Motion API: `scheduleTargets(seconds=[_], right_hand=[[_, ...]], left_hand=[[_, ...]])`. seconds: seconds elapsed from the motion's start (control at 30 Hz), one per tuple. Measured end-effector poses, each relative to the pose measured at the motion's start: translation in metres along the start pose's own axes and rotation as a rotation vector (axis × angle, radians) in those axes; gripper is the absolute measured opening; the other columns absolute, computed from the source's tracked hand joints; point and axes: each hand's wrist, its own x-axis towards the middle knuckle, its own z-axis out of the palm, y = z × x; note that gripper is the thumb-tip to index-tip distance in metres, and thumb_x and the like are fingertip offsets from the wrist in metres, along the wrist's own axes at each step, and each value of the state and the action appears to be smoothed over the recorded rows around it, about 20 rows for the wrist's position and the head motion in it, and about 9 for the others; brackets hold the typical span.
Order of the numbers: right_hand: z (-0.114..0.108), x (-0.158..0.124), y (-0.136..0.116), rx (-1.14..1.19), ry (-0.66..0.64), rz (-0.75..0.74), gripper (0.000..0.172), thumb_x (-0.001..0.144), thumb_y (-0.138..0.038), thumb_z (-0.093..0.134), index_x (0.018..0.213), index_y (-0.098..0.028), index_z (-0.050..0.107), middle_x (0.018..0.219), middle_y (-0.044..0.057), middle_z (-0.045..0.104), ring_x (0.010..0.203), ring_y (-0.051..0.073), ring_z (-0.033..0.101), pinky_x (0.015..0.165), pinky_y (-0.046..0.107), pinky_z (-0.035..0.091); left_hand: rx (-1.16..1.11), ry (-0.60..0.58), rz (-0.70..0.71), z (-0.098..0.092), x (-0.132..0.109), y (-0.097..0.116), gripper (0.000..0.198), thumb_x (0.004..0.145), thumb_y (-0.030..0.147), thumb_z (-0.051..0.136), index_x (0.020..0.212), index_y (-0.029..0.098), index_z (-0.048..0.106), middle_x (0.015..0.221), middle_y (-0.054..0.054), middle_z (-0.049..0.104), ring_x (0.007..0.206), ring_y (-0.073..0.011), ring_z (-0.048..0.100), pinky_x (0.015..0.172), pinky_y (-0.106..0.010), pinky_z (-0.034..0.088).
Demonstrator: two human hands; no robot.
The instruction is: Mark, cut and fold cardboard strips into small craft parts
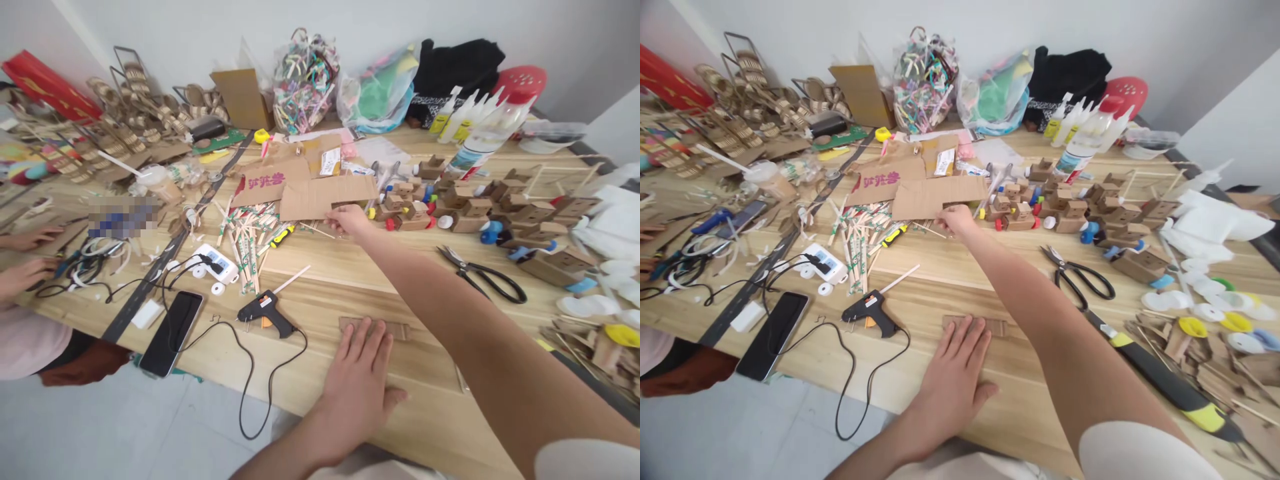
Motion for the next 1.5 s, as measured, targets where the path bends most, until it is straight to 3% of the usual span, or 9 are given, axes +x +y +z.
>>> scheduleTargets(seconds=[0.23,0.33,0.5,0.67,0.8,1.0,1.27,1.4,1.5], right_hand=[[-0.051,-0.038,-0.023,0.062,0.028,0.155,0.031,0.087,-0.018,0.073,0.064,-0.022,0.052,0.06,0.001,0.067,0.044,0.008,0.05,0.041,0.02,0.043],[-0.09,-0.08,-0.023,0.118,0.057,0.142,0.032,0.079,-0.039,0.085,0.069,-0.023,0.059,0.059,0.0,0.065,0.044,0.01,0.051,0.039,0.023,0.042],[-0.129,-0.162,-0.016,0.126,0.14,0.231,0.063,0.058,-0.079,0.086,0.063,-0.023,0.057,0.047,-0.003,0.053,0.042,0.01,0.044,0.038,0.023,0.034],[-0.111,-0.23,-0.003,0.25,0.182,0.402,0.072,0.051,-0.088,0.082,0.064,-0.024,0.052,0.041,-0.006,0.048,0.036,0.008,0.036,0.037,0.023,0.027],[-0.08,-0.26,0.001,0.342,0.112,0.425,0.07,0.061,-0.089,0.075,0.067,-0.024,0.049,0.04,-0.007,0.046,0.035,0.008,0.035,0.038,0.023,0.028],[-0.077,-0.267,0.004,0.458,0.026,0.377,0.071,0.063,-0.09,0.072,0.074,-0.022,0.058,0.056,-0.001,0.062,0.037,0.008,0.041,0.036,0.023,0.03],[-0.121,-0.271,0.012,0.442,0.29,0.287,0.073,0.06,-0.093,0.073,0.059,-0.022,0.053,0.044,-0.002,0.051,0.038,0.008,0.039,0.037,0.022,0.028],[-0.117,-0.267,0.003,0.439,0.228,0.218,0.069,0.061,-0.085,0.079,0.058,-0.023,0.05,0.041,-0.005,0.046,0.037,0.007,0.036,0.038,0.021,0.027],[-0.1,-0.269,-0.005,0.433,0.224,0.161,0.065,0.067,-0.083,0.077,0.063,-0.022,0.054,0.041,-0.005,0.048,0.036,0.007,0.035,0.038,0.021,0.026]], left_hand=[[-0.037,-0.049,-0.024,0.001,0.001,0.002,0.065,0.103,0.054,0.05,0.154,0.013,0.051,0.163,-0.015,0.048,0.154,-0.0296,0.044,0.124,-0.05,0.043],[-0.048,-0.009,-0.04,-0.001,0.001,0.004,0.062,0.104,0.051,0.05,0.154,0.013,0.051,0.164,-0.015,0.047,0.154,-0.0289,0.044,0.123,-0.05,0.044],[-0.255,0.026,-0.042,-0.005,-0.005,0.0,0.057,0.103,0.035,0.055,0.156,0.014,0.046,0.165,-0.015,0.045,0.156,-0.0285,0.04,0.126,-0.053,0.039],[-0.989,0.184,-0.286,-0.01,-0.007,0.003,0.056,0.1,0.053,0.057,0.145,0.019,0.058,0.147,-0.019,0.065,0.139,-0.0309,0.061,0.116,-0.052,0.05],[-1.584,0.17,-0.69,-0.02,0.009,0.017,0.065,0.079,0.082,0.068,0.085,0.017,0.072,0.087,-0.016,0.08,0.085,-0.0296,0.078,0.074,-0.04,0.063],[-1.676,0.368,-1.004,-0.038,0.027,0.02,0.058,0.057,0.07,0.087,0.053,0.02,0.058,0.05,-0.004,0.065,0.045,-0.0163,0.062,0.052,-0.029,0.053],[-1.434,0.653,-0.989,-0.062,0.026,-0.006,0.051,0.056,0.052,0.085,0.056,0.025,0.042,0.042,0.005,0.056,0.037,-0.0146,0.057,0.043,-0.027,0.05],[-1.369,0.827,-0.856,-0.075,0.031,-0.013,0.049,0.064,0.062,0.082,0.065,0.023,0.052,0.052,0.003,0.061,0.043,-0.0129,0.057,0.042,-0.024,0.047],[-1.426,0.805,-0.713,-0.079,0.028,-0.01,0.061,0.068,0.081,0.075,0.077,0.022,0.063,0.071,-0.003,0.071,0.056,-0.0155,0.064,0.047,-0.025,0.049]])
